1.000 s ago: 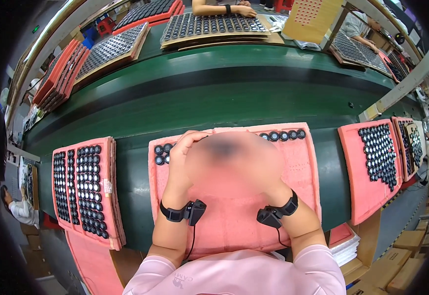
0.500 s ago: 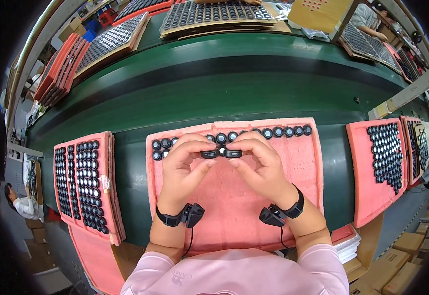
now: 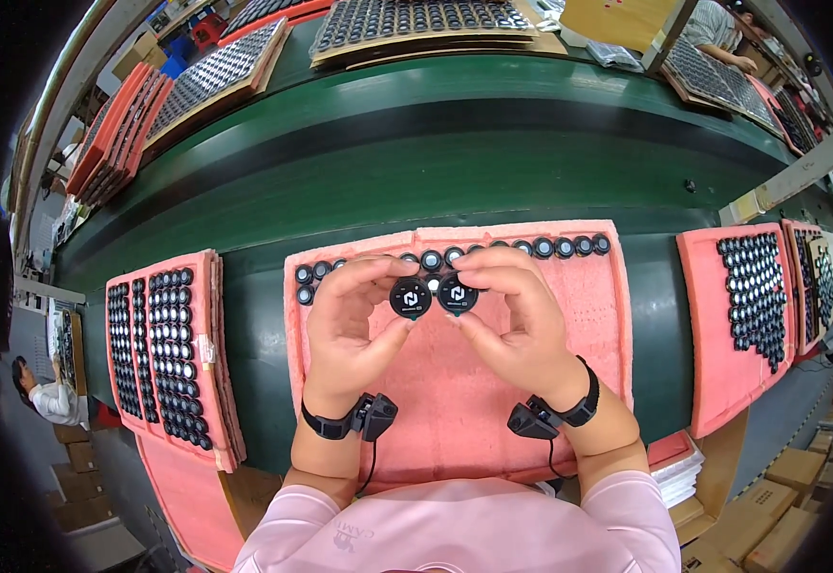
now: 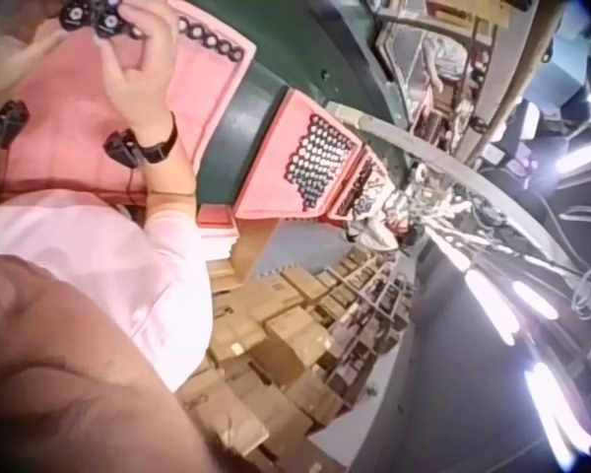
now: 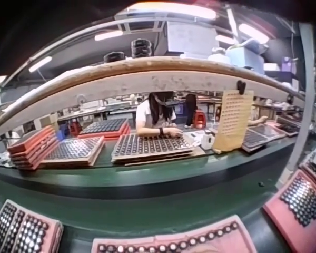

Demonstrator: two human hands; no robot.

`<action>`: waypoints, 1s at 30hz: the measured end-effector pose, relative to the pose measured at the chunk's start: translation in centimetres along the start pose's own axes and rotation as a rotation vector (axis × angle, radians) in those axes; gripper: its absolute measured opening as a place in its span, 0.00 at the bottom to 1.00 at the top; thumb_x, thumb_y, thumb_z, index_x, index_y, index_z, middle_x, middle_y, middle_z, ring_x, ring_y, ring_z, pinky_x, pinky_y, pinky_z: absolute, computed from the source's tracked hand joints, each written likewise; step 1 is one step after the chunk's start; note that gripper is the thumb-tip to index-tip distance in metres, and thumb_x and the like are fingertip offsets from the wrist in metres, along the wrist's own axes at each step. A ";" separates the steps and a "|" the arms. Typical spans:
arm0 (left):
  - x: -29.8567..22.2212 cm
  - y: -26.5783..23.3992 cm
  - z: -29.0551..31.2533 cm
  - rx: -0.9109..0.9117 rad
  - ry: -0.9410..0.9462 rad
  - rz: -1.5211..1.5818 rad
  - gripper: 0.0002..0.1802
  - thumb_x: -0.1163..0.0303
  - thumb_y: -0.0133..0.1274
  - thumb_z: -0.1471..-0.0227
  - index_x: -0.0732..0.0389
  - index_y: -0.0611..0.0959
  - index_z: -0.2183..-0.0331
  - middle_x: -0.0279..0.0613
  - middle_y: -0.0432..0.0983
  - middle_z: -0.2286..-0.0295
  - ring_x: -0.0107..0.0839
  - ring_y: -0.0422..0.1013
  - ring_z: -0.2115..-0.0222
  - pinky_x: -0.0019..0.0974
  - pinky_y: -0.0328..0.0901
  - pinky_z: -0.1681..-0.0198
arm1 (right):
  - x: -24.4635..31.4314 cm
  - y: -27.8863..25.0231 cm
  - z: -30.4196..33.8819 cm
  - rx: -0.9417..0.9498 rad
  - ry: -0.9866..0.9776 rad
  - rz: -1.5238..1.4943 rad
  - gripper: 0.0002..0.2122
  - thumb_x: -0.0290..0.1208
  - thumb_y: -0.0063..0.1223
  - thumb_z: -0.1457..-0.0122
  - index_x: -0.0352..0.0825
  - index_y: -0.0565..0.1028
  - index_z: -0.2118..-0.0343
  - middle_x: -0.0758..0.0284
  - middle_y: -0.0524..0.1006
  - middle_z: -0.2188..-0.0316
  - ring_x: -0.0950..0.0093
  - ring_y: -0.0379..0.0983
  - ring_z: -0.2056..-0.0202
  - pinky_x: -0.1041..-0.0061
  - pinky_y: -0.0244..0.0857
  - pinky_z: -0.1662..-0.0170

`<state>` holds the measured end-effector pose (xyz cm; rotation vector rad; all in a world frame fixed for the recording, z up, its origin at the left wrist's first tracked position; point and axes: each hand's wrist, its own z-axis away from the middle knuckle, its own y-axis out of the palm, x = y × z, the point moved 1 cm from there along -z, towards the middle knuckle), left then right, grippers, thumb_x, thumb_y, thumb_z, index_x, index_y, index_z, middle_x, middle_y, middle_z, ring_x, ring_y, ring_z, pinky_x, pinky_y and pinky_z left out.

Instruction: The person picks up a sensor from a pink foam tray, turns it over to inspect it, and then places it onto a green conveyor belt.

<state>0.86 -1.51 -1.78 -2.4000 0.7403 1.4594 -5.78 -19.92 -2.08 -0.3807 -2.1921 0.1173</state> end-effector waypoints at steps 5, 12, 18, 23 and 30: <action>-0.1 0.1 -0.1 0.001 -0.014 -0.021 0.28 0.86 0.58 0.59 0.63 0.76 0.52 0.47 0.73 0.54 0.36 0.73 0.55 0.37 0.71 0.51 | 0.0 0.1 0.0 0.001 -0.015 0.035 0.22 0.10 0.59 0.54 0.32 0.68 0.55 0.57 0.69 0.52 0.68 0.68 0.51 0.70 0.65 0.47; -0.1 -0.5 -0.4 0.055 0.146 -0.223 0.20 0.84 0.61 0.61 0.63 0.80 0.61 0.49 0.77 0.57 0.39 0.74 0.56 0.40 0.69 0.52 | 0.3 -0.1 -0.2 0.002 -0.009 0.047 0.21 0.14 0.62 0.55 0.32 0.73 0.56 0.58 0.73 0.54 0.66 0.71 0.52 0.69 0.66 0.49; -0.2 -0.5 -0.4 0.054 0.134 -0.223 0.17 0.84 0.62 0.61 0.63 0.80 0.64 0.50 0.77 0.57 0.40 0.74 0.57 0.39 0.69 0.52 | 0.1 0.0 -0.1 -0.029 0.043 -0.110 0.17 0.15 0.61 0.52 0.30 0.75 0.58 0.57 0.72 0.53 0.66 0.71 0.51 0.68 0.66 0.49; -1.0 0.8 -0.3 -0.130 -0.085 0.102 0.17 0.84 0.62 0.61 0.65 0.81 0.64 0.49 0.76 0.57 0.40 0.74 0.57 0.38 0.69 0.53 | 0.0 0.4 -0.3 -0.078 0.161 -0.275 0.15 0.14 0.59 0.50 0.29 0.75 0.57 0.57 0.72 0.52 0.67 0.70 0.49 0.68 0.65 0.46; -0.3 -0.6 -0.7 0.083 0.164 -0.319 0.22 0.87 0.58 0.60 0.67 0.80 0.58 0.46 0.74 0.59 0.35 0.74 0.58 0.34 0.72 0.55 | -0.5 0.1 0.2 0.034 0.176 -0.347 0.15 0.12 0.57 0.48 0.28 0.74 0.57 0.58 0.71 0.51 0.68 0.68 0.47 0.69 0.65 0.44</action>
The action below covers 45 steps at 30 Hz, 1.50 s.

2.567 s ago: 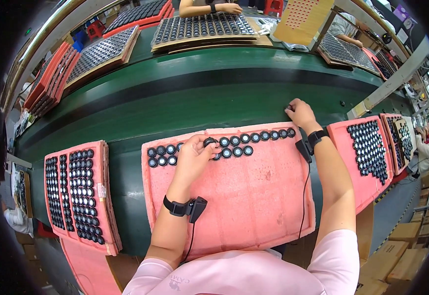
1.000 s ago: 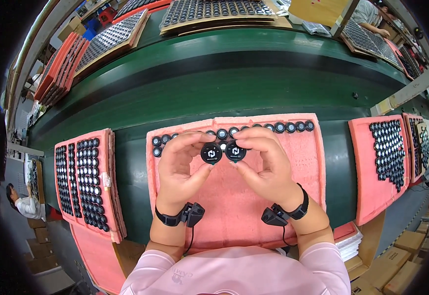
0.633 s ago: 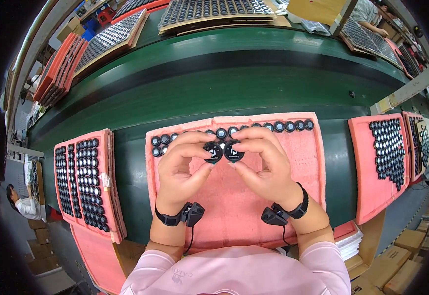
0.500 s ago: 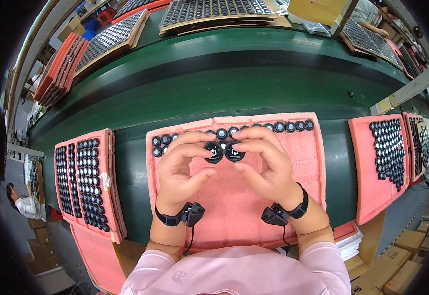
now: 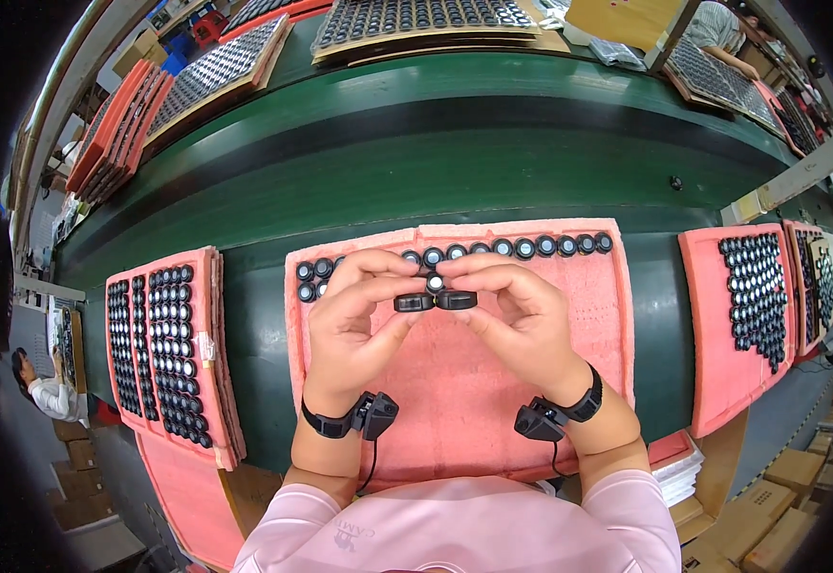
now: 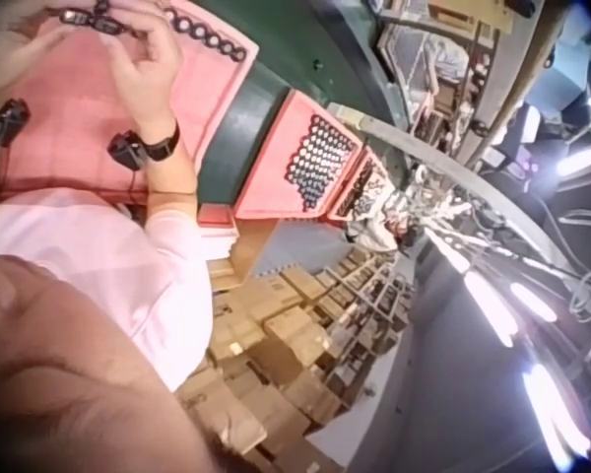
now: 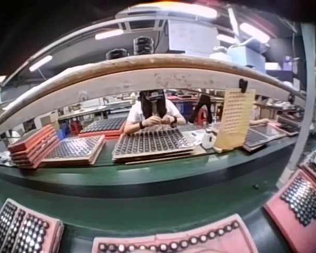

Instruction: The person picks up a sensor from a pink foam tray, turns it over to inspect it, and then places it onto a green conveyor belt.

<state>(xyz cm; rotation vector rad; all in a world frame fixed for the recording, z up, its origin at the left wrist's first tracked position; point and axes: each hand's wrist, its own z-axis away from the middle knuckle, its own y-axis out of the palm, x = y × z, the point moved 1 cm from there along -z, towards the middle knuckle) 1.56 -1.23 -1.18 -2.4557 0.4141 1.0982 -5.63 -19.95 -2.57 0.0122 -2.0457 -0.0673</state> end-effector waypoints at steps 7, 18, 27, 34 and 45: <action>0.2 0.2 0.5 -0.020 -0.185 0.209 0.20 0.89 0.54 0.61 0.67 0.80 0.61 0.44 0.74 0.62 0.33 0.74 0.60 0.33 0.73 0.55 | 0.2 0.3 0.1 -0.049 0.075 -0.116 0.12 0.12 0.56 0.48 0.28 0.75 0.59 0.61 0.70 0.55 0.71 0.69 0.51 0.72 0.66 0.47; -0.1 0.6 0.5 -0.042 -0.242 0.328 0.15 0.87 0.57 0.57 0.68 0.79 0.62 0.45 0.73 0.63 0.32 0.74 0.60 0.33 0.73 0.55 | 1.4 0.3 -0.1 0.016 -0.017 0.331 0.14 0.17 0.56 0.44 0.28 0.73 0.54 0.64 0.71 0.60 0.75 0.70 0.58 0.77 0.67 0.54; -0.3 0.8 0.2 -0.020 -0.061 0.165 0.14 0.82 0.59 0.55 0.64 0.81 0.62 0.40 0.73 0.68 0.32 0.70 0.68 0.31 0.67 0.65 | 0.6 0.4 0.6 -0.001 -0.087 0.221 0.14 0.19 0.57 0.43 0.28 0.69 0.54 0.62 0.71 0.61 0.75 0.70 0.62 0.79 0.68 0.59; -0.3 0.7 0.4 0.051 -0.051 0.101 0.10 0.81 0.58 0.50 0.65 0.79 0.63 0.40 0.71 0.67 0.29 0.68 0.67 0.29 0.66 0.65 | 0.6 0.5 0.3 0.032 -0.119 0.237 0.11 0.19 0.56 0.42 0.30 0.69 0.58 0.62 0.71 0.62 0.76 0.70 0.64 0.78 0.69 0.60; -0.1 1.6 0.4 -0.030 -0.103 0.159 0.11 0.82 0.57 0.53 0.65 0.81 0.63 0.40 0.72 0.69 0.30 0.68 0.70 0.30 0.65 0.66 | 0.9 0.6 0.1 -0.037 -0.017 0.197 0.13 0.18 0.56 0.43 0.28 0.71 0.55 0.63 0.72 0.60 0.76 0.71 0.61 0.79 0.68 0.58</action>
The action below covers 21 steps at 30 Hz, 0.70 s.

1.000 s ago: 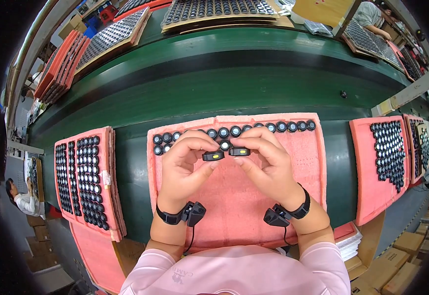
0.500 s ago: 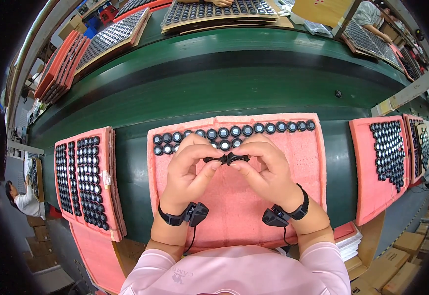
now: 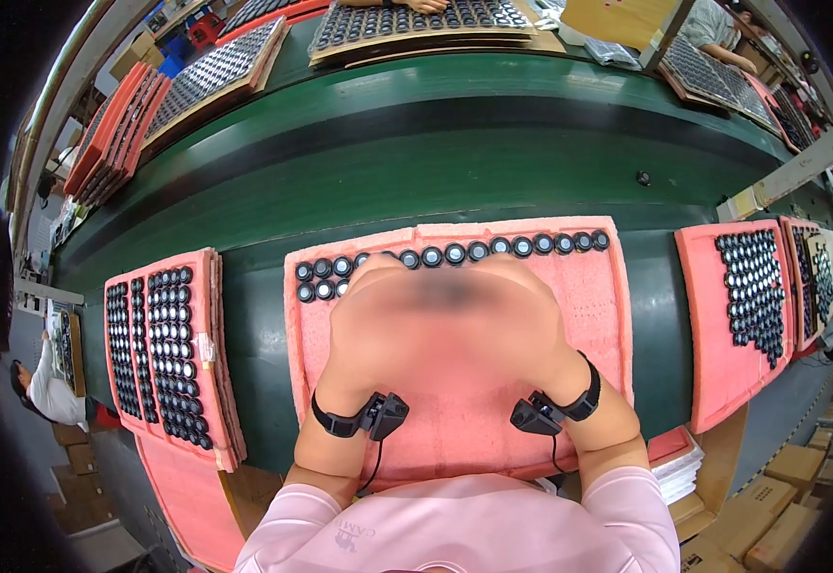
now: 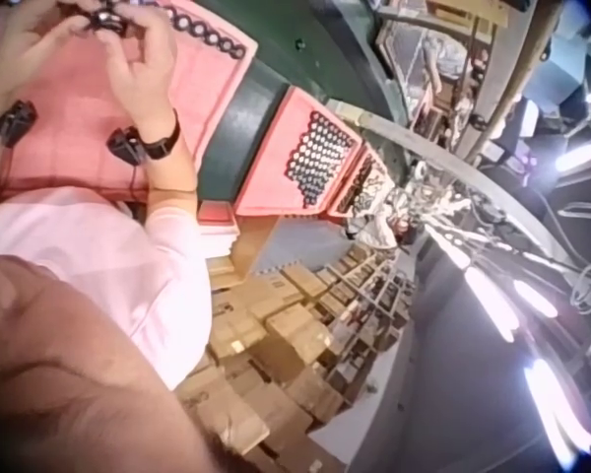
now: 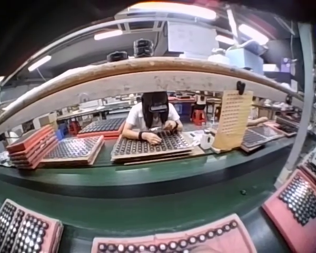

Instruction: The person picks up a sensor from a pink foam tray, turns it over to inspect it, and then places it onto a green conveyor belt.

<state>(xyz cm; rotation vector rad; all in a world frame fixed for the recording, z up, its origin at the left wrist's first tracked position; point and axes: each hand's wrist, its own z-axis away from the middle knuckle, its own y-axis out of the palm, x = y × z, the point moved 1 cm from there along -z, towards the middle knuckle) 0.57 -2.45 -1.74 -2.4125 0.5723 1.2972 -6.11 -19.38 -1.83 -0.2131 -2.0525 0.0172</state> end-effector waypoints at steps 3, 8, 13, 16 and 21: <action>1.0 0.9 0.4 -0.102 -0.285 0.220 0.13 0.82 0.56 0.49 0.65 0.78 0.59 0.37 0.72 0.68 0.24 0.69 0.68 0.28 0.66 0.66 | -0.4 -1.1 -0.4 -0.055 0.101 0.050 0.12 0.18 0.56 0.43 0.28 0.72 0.55 0.63 0.74 0.60 0.75 0.72 0.60 0.78 0.68 0.57; 2.1 2.5 0.1 -0.102 -0.473 0.499 0.14 0.81 0.54 0.47 0.65 0.75 0.57 0.35 0.73 0.66 0.20 0.69 0.67 0.26 0.67 0.65 | -1.6 -4.2 -0.8 -0.036 0.128 0.460 0.09 0.17 0.55 0.45 0.28 0.76 0.60 0.62 0.76 0.60 0.70 0.74 0.59 0.74 0.68 0.56; 4.9 3.9 1.1 0.025 -0.547 0.451 0.14 0.83 0.50 0.46 0.64 0.74 0.56 0.35 0.73 0.65 0.19 0.70 0.66 0.26 0.68 0.64 | -3.2 -6.4 1.9 0.052 0.117 0.841 0.10 0.17 0.56 0.49 0.29 0.77 0.63 0.61 0.76 0.61 0.63 0.74 0.60 0.70 0.69 0.56; 5.7 4.6 1.5 0.091 -0.557 0.375 0.15 0.85 0.47 0.46 0.65 0.74 0.55 0.36 0.73 0.63 0.21 0.71 0.64 0.28 0.71 0.62 | -4.4 -7.1 2.9 0.082 0.127 0.871 0.10 0.18 0.58 0.50 0.30 0.76 0.63 0.60 0.75 0.62 0.61 0.74 0.62 0.69 0.69 0.59; 6.1 5.5 2.0 0.144 -0.543 0.317 0.17 0.86 0.47 0.47 0.65 0.74 0.54 0.36 0.74 0.63 0.21 0.71 0.64 0.27 0.70 0.61 | -6.0 -6.7 3.1 0.120 0.120 0.958 0.11 0.20 0.60 0.52 0.31 0.76 0.64 0.60 0.75 0.62 0.60 0.74 0.64 0.68 0.70 0.60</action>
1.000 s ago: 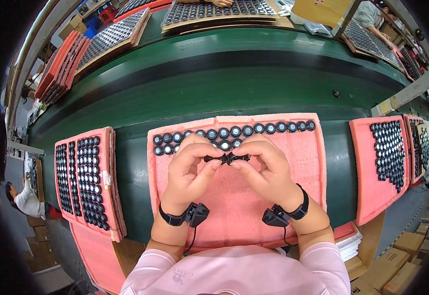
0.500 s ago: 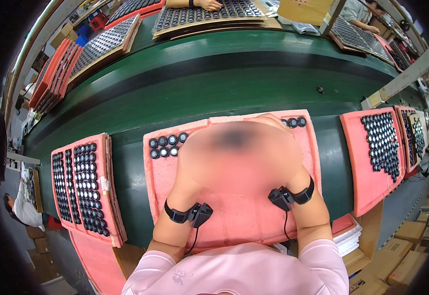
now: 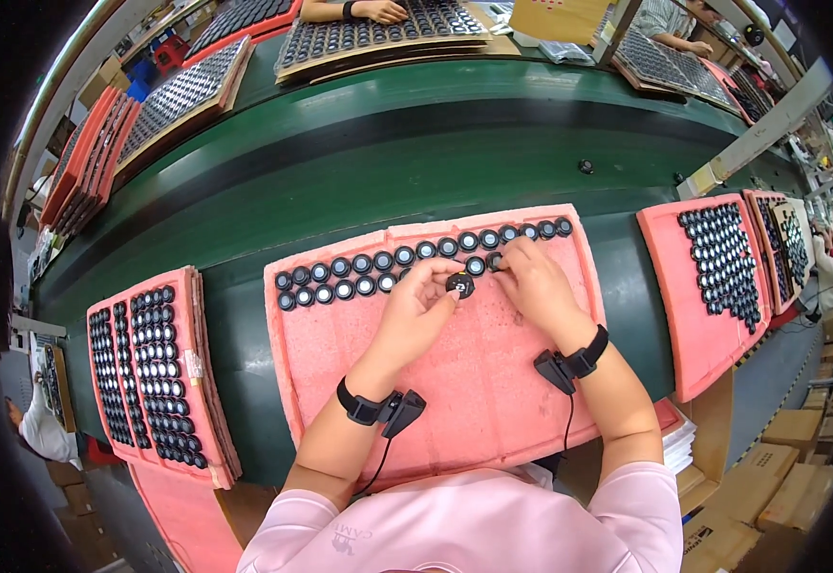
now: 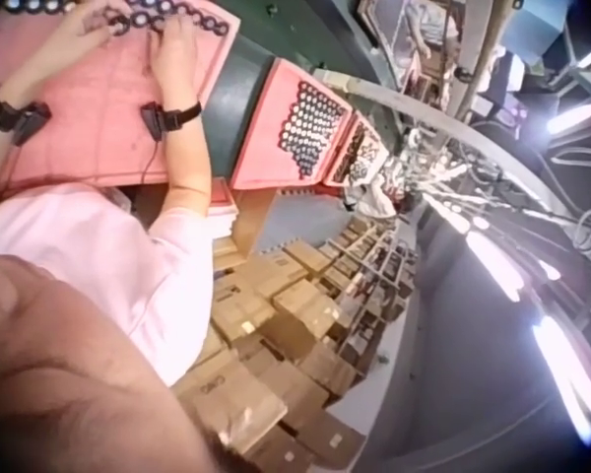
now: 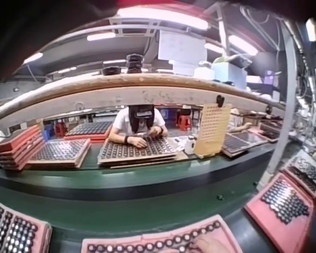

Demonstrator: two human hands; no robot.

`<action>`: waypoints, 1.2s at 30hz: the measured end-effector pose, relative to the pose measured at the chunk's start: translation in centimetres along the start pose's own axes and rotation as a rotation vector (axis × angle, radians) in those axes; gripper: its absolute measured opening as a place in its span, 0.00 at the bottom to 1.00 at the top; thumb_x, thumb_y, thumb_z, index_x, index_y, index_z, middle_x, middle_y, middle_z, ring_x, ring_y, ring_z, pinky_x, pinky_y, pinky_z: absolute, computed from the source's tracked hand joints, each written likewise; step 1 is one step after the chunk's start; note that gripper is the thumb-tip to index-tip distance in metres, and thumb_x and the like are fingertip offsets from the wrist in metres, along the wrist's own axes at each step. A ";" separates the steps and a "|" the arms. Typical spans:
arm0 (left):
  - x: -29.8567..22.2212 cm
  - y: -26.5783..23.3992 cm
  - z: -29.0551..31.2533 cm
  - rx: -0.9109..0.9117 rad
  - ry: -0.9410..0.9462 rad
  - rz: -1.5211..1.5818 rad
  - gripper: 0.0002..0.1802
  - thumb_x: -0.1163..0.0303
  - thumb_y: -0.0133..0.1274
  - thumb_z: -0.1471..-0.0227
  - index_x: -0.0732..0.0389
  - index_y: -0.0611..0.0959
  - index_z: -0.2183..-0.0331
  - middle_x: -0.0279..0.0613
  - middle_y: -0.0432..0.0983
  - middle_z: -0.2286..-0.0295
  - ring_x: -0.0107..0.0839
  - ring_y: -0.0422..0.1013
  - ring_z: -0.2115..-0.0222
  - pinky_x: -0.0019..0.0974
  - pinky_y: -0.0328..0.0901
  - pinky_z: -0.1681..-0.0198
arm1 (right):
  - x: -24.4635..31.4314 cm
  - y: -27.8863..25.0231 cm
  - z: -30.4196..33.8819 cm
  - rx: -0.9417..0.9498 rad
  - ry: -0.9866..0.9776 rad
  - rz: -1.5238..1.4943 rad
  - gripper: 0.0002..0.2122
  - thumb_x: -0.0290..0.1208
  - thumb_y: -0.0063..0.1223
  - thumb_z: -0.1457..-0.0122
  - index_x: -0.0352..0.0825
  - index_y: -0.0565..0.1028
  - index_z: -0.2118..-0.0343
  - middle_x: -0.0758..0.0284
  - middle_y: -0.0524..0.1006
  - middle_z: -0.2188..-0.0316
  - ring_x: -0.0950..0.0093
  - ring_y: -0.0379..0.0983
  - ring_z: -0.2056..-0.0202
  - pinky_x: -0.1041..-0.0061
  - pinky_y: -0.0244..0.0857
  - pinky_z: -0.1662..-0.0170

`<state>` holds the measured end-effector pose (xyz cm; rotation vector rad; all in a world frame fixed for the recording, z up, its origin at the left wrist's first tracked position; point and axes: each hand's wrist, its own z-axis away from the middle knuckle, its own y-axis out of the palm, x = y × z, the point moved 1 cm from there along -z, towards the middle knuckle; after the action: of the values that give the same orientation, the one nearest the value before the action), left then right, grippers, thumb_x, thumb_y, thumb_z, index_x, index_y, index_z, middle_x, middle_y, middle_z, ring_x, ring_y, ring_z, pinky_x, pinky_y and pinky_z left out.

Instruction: The person picks up a sensor from a pink foam tray, turns it over to inspect it, and then places it onto a green conveyor belt.

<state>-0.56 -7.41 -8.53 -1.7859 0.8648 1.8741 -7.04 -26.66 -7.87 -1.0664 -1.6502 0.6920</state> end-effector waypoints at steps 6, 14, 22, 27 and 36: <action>1.0 0.6 0.1 0.012 -0.022 -0.023 0.18 0.87 0.48 0.47 0.65 0.73 0.54 0.38 0.74 0.63 0.22 0.72 0.63 0.27 0.68 0.59 | 1.9 -1.2 0.5 0.019 -0.002 -0.206 0.11 0.20 0.61 0.50 0.31 0.76 0.62 0.62 0.75 0.60 0.65 0.75 0.60 0.71 0.70 0.58; 0.6 1.5 0.8 0.034 -0.039 -0.242 0.19 0.75 0.55 0.48 0.64 0.72 0.54 0.49 0.75 0.58 0.38 0.75 0.61 0.37 0.69 0.56 | 1.3 -1.9 0.9 0.199 0.350 -0.650 0.11 0.22 0.58 0.45 0.30 0.76 0.58 0.62 0.77 0.60 0.69 0.76 0.60 0.74 0.70 0.58; 1.2 0.9 1.0 0.246 0.196 -0.632 0.23 0.70 0.58 0.51 0.63 0.73 0.52 0.54 0.70 0.51 0.48 0.68 0.50 0.44 0.63 0.46 | -1.9 -1.8 1.4 -0.035 0.013 0.084 0.09 0.20 0.57 0.48 0.30 0.76 0.63 0.60 0.76 0.62 0.62 0.74 0.59 0.68 0.70 0.57; 1.5 0.9 1.0 0.249 0.191 -0.661 0.24 0.69 0.58 0.51 0.63 0.73 0.52 0.58 0.67 0.47 0.52 0.62 0.44 0.46 0.58 0.41 | -1.8 -1.3 1.4 -0.017 0.027 0.106 0.07 0.21 0.58 0.50 0.31 0.75 0.67 0.60 0.76 0.63 0.60 0.74 0.60 0.66 0.69 0.57; 1.4 0.8 1.0 0.283 0.178 -0.698 0.24 0.66 0.58 0.50 0.64 0.73 0.52 0.63 0.61 0.43 0.55 0.57 0.40 0.47 0.55 0.38 | -2.5 -2.5 -0.9 -0.043 -0.070 0.130 0.08 0.25 0.61 0.51 0.31 0.76 0.68 0.61 0.75 0.64 0.60 0.73 0.60 0.65 0.68 0.58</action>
<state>-1.94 -7.47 -9.84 -1.7780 0.4385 1.1086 -6.70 -30.02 -6.54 -1.1997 -1.6730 0.7899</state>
